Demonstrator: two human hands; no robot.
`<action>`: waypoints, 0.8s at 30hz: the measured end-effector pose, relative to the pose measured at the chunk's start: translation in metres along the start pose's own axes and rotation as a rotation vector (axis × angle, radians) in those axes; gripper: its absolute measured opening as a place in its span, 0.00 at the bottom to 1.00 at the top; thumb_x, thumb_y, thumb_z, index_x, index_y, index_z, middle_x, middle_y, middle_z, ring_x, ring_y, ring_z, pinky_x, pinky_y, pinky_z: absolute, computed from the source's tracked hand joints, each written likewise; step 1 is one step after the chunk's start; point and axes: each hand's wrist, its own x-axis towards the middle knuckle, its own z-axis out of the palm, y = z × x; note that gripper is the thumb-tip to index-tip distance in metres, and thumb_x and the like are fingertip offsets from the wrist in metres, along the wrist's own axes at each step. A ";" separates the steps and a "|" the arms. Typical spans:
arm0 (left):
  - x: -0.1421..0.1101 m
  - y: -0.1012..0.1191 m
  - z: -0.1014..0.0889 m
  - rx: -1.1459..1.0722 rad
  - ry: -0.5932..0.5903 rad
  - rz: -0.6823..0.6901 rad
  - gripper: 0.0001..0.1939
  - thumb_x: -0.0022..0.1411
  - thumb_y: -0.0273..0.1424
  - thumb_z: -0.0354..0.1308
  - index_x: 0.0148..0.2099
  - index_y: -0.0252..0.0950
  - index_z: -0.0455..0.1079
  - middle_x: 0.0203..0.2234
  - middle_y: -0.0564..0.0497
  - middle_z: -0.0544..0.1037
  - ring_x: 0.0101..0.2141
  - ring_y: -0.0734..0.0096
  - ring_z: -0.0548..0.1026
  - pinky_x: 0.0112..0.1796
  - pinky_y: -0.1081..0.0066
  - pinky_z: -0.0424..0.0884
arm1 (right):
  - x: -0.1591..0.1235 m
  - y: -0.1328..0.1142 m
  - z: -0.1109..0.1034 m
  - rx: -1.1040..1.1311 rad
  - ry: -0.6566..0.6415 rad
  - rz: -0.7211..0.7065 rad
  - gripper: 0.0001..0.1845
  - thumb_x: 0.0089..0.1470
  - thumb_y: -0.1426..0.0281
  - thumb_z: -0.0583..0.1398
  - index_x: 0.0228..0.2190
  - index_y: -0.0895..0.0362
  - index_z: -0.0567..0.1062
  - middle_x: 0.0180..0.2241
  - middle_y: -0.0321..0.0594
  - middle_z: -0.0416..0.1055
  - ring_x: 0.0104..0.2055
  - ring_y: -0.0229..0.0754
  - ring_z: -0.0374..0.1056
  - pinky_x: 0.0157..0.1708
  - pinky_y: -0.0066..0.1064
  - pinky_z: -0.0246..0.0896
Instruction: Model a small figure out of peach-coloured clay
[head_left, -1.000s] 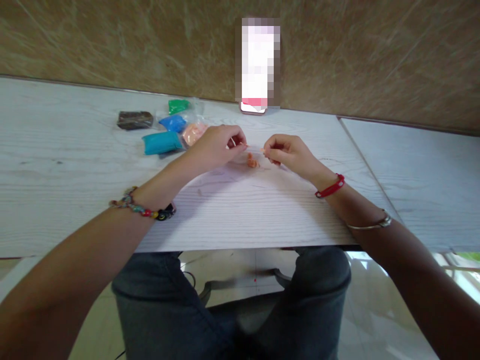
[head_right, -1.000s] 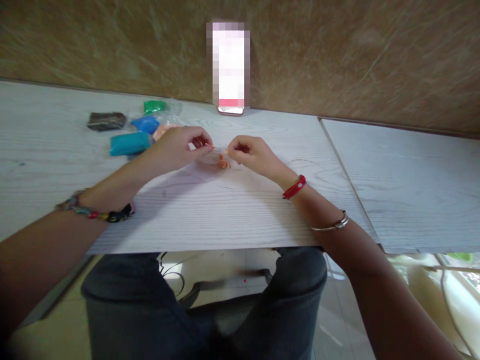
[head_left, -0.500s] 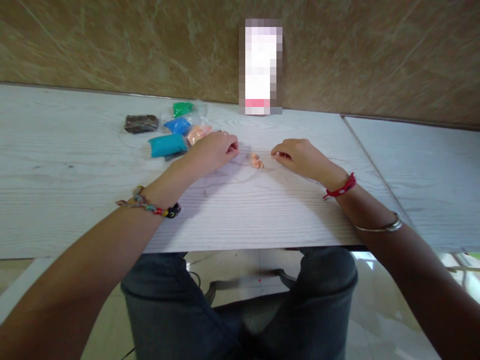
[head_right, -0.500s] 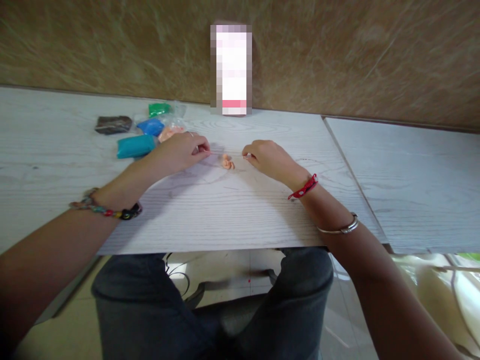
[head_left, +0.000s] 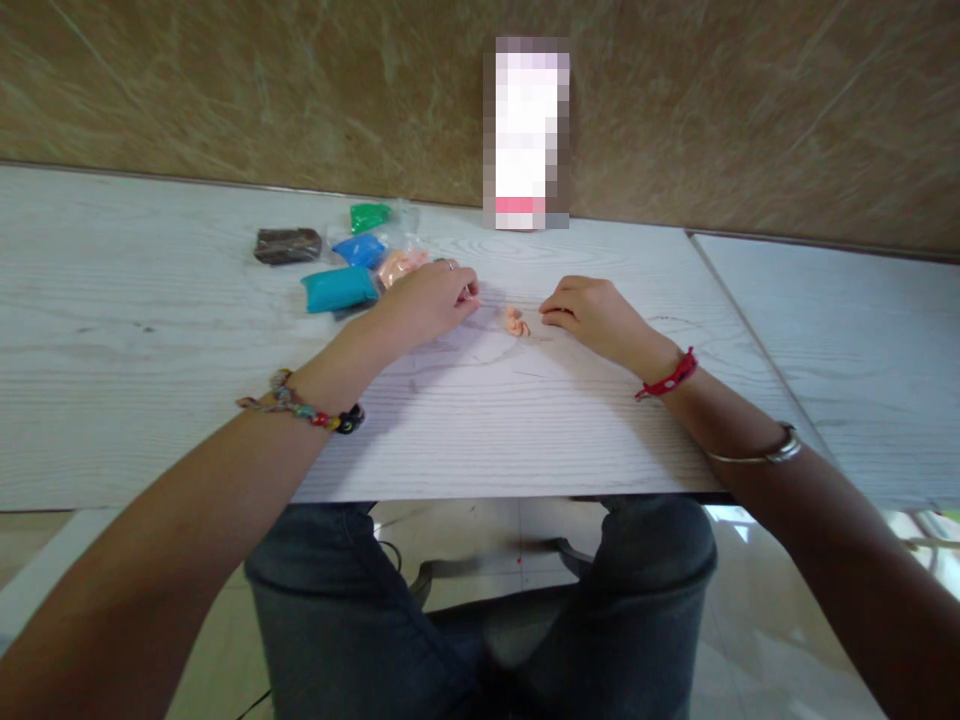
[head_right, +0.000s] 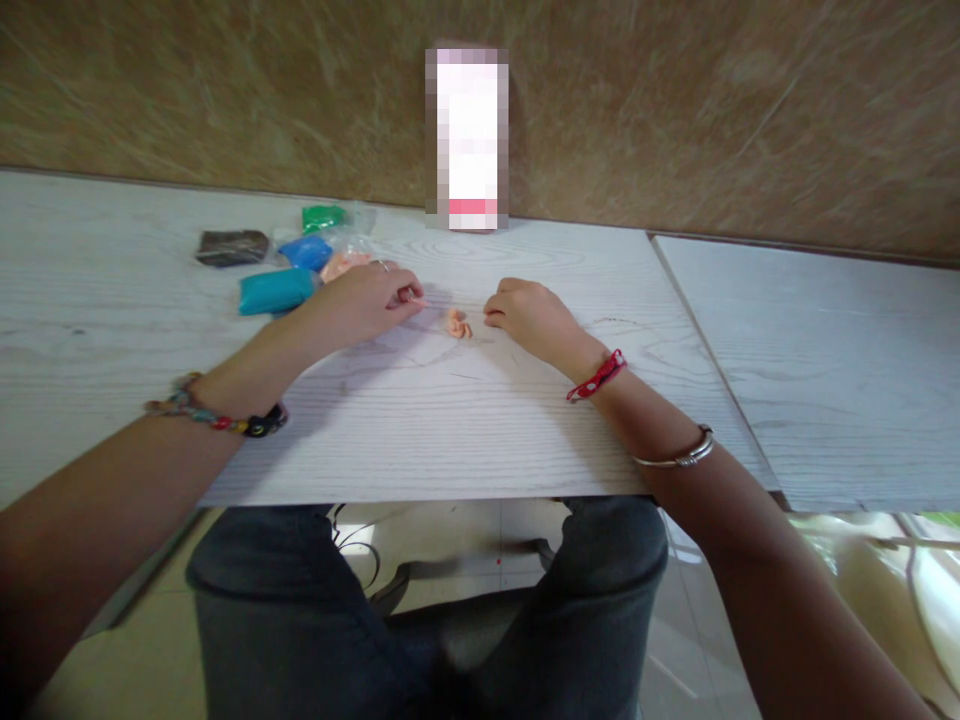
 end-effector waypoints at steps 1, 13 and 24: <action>0.000 0.000 0.000 0.006 0.001 -0.001 0.14 0.59 0.33 0.47 0.41 0.33 0.68 0.34 0.47 0.73 0.39 0.66 0.69 0.39 0.70 0.62 | 0.001 -0.001 0.001 -0.001 0.006 0.002 0.13 0.55 0.73 0.54 0.32 0.65 0.78 0.34 0.48 0.72 0.36 0.42 0.68 0.37 0.31 0.58; 0.001 -0.001 0.001 0.029 -0.009 -0.006 0.14 0.59 0.34 0.46 0.43 0.33 0.68 0.34 0.48 0.73 0.39 0.66 0.70 0.38 0.70 0.63 | -0.001 0.001 0.001 0.082 0.095 0.087 0.13 0.49 0.77 0.54 0.37 0.62 0.73 0.31 0.42 0.73 0.32 0.38 0.67 0.33 0.28 0.57; 0.001 -0.003 0.002 0.035 0.000 0.005 0.15 0.59 0.35 0.46 0.42 0.33 0.68 0.36 0.48 0.73 0.40 0.66 0.70 0.39 0.70 0.63 | -0.002 0.008 0.004 0.143 0.143 0.070 0.08 0.48 0.74 0.58 0.24 0.59 0.78 0.31 0.42 0.74 0.32 0.40 0.67 0.36 0.31 0.59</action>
